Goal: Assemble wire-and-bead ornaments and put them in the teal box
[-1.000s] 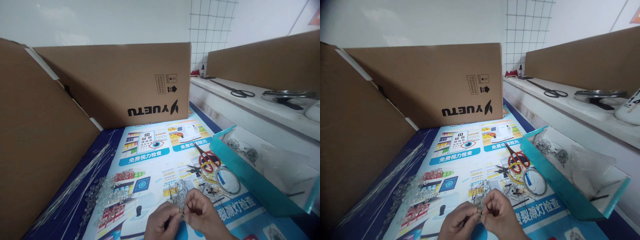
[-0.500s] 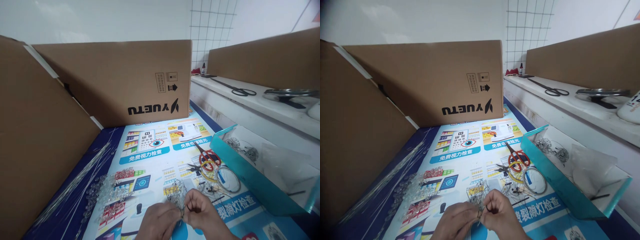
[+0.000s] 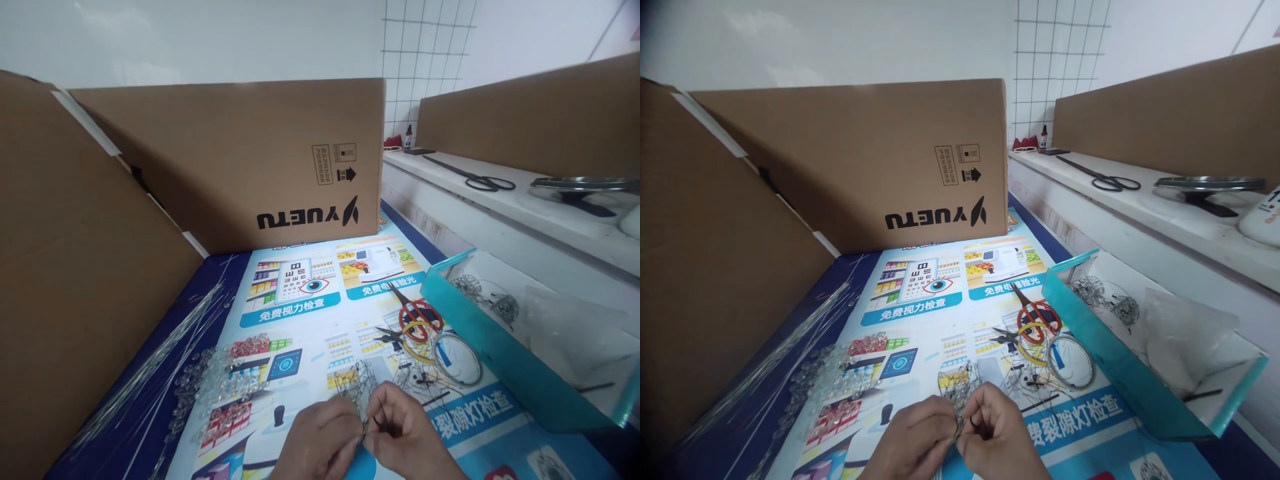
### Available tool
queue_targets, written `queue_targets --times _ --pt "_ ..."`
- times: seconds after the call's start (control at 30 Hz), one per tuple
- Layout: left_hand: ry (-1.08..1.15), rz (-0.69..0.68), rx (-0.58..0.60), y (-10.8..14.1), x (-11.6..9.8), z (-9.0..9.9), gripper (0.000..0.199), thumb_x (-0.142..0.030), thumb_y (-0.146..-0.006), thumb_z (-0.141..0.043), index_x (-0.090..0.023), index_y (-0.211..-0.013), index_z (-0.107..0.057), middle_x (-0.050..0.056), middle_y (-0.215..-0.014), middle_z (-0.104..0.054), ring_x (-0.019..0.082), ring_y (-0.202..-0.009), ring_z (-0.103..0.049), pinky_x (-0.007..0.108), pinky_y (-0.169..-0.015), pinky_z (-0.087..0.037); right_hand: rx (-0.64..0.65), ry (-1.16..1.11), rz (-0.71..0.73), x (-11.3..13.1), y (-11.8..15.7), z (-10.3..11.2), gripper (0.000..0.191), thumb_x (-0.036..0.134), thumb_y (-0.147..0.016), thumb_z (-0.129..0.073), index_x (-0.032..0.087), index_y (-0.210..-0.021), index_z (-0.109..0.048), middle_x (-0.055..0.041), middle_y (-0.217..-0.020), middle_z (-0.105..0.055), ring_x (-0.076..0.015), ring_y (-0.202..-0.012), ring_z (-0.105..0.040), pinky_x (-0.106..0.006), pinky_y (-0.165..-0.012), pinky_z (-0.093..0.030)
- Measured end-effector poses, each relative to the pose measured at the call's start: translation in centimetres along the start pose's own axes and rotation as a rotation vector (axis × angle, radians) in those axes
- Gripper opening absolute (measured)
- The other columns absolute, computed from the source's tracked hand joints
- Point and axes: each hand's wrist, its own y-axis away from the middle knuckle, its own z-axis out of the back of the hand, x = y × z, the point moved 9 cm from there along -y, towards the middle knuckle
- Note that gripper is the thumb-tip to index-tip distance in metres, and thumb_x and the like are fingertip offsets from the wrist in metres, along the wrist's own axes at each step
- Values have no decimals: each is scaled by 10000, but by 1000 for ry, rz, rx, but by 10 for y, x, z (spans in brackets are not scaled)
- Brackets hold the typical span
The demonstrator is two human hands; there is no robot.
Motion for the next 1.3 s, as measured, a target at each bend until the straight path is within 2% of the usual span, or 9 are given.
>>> queue_targets --times 0.1,0.2,0.3,0.43,0.53,0.67,0.87,1.07,1.3 --pt "110 36 -16 -2 1 3 150 -92 -818 -446 -176 -783 -567 63 -711 -614 136 -627 -571 208 -557 -427 -22 118 15 8 1 1 159 109 -601 -510 190 -726 -456 77 -565 -458 -65 -496 -381 -175 -470 -284" --pt "129 45 -23 -3 1 3 160 -84 -817 -431 -183 -756 -540 49 -671 -598 130 -602 -547 206 -544 -402 -39 358 94 21 4 1 119 96 -611 -487 186 -689 -480 60 -575 -467 -84 -528 -435 -189 -506 -342" --pt "110 42 -21 -3 0 2 179 -71 -816 -415 -192 -723 -508 33 -626 -583 124 -573 -519 203 -528 -378 -58 604 275 38 9 -3 108 91 -631 -477 191 -666 -497 52 -563 -470 -90 -506 -457 -184 -488 -356" --pt "60 18 -59 1 0 2 163 -60 -805 -414 -205 -758 -473 13 -628 -580 115 -561 -510 193 -529 -374 -113 848 554 58 20 -9 125 101 -703 -469 198 -725 -546 21 -598 -530 -109 -519 -509 -195 -494 -381" --pt "53 47 -79 6 6 1 131 -91 -814 -411 -212 -800 -458 -3 -640 -558 107 -544 -481 185 -511 -362 -112 898 619 61 23 -12 126 119 -748 -461 199 -758 -558 8 -601 -550 -118 -528 -528 -200 -501 -396" --pt "105 141 -108 15 17 -1 74 -176 -847 -408 -223 -826 -462 -15 -654 -538 111 -551 -460 193 -523 -355 -65 901 615 60 23 -15 140 128 -794 -449 195 -808 -571 -6 -624 -581 -124 -557 -548 -205 -535 -420" --pt "108 235 -108 21 26 -7 105 -247 -874 -378 -232 -817 -465 -17 -666 -541 127 -583 -476 212 -554 -363 -70 950 695 63 27 -19 168 115 -820 -435 187 -816 -586 -7 -600 -568 -119 -526 -528 -203 -506 -408" --pt "-3 174 -75 17 18 -10 126 -183 -857 -348 -235 -829 -459 -12 -667 -562 143 -590 -505 228 -565 -382 -162 1046 781 64 30 -18 162 110 -821 -445 189 -815 -586 -14 -592 -571 -137 -519 -530 -231 -495 -407" --pt "-49 151 7 9 12 -12 130 -125 -836 -354 -229 -835 -433 -14 -663 -571 136 -570 -513 218 -547 -392 -213 1246 984 72 42 -28 156 110 -836 -476 148 -928 -597 -36 -625 -623 -168 -557 -558 -283 -548 -430"
